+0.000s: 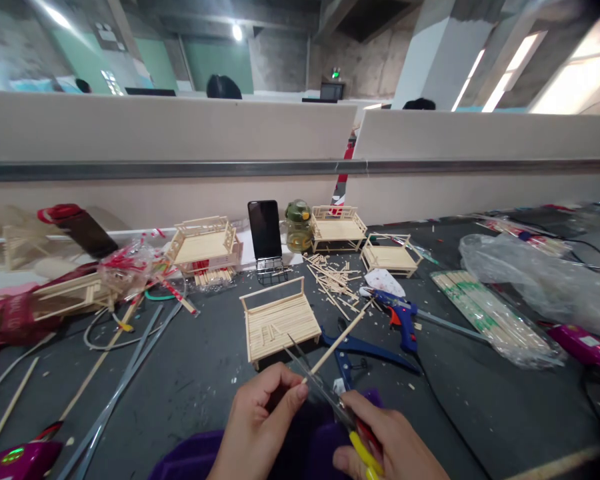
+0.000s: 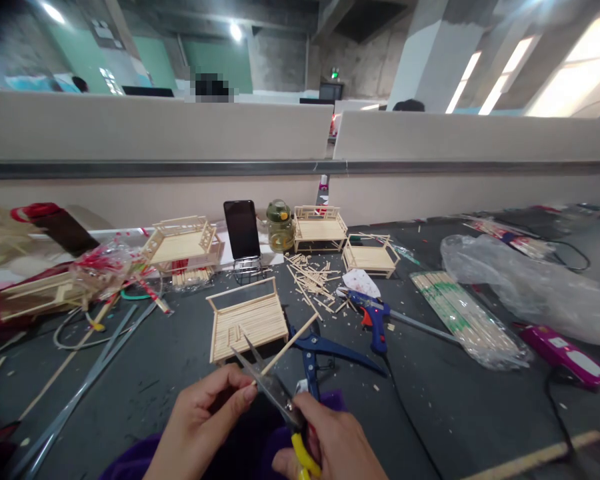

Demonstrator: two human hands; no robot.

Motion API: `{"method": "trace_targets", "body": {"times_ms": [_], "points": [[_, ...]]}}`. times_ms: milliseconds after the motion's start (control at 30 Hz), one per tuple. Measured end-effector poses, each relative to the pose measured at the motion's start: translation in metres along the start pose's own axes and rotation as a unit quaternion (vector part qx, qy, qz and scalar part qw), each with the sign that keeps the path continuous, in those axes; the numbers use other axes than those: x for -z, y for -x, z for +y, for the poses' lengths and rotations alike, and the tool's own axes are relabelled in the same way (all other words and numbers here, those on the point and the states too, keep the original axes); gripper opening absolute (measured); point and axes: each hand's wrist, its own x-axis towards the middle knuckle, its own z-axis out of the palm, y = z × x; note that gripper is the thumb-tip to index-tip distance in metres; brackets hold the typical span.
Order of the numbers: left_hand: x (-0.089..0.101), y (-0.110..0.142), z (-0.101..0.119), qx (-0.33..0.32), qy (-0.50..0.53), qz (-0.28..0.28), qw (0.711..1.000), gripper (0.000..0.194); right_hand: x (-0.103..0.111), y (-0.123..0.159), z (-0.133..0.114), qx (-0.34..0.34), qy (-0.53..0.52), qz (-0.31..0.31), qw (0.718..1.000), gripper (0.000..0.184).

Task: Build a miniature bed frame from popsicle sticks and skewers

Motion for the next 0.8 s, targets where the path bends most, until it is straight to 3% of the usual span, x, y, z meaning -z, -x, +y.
{"method": "trace_targets", "body": {"times_ms": [233,600,800], "points": [[-0.001,0.004,-0.008,-0.074,-0.082,0.034,0.993,0.023,-0.003,0.003,-0.001,-0.005,-0.003,0.019,1.000,0.024],[0.005,-0.002,0.005,0.016,0.018,-0.029,0.999,0.033,-0.003,0.003,0.002,-0.002,0.008,0.008,1.000,0.025],[0.001,-0.004,-0.006,-0.034,-0.050,0.001,0.998,0.025,-0.009,-0.001,0.005,-0.026,-0.005,0.028,0.999,0.025]]}}
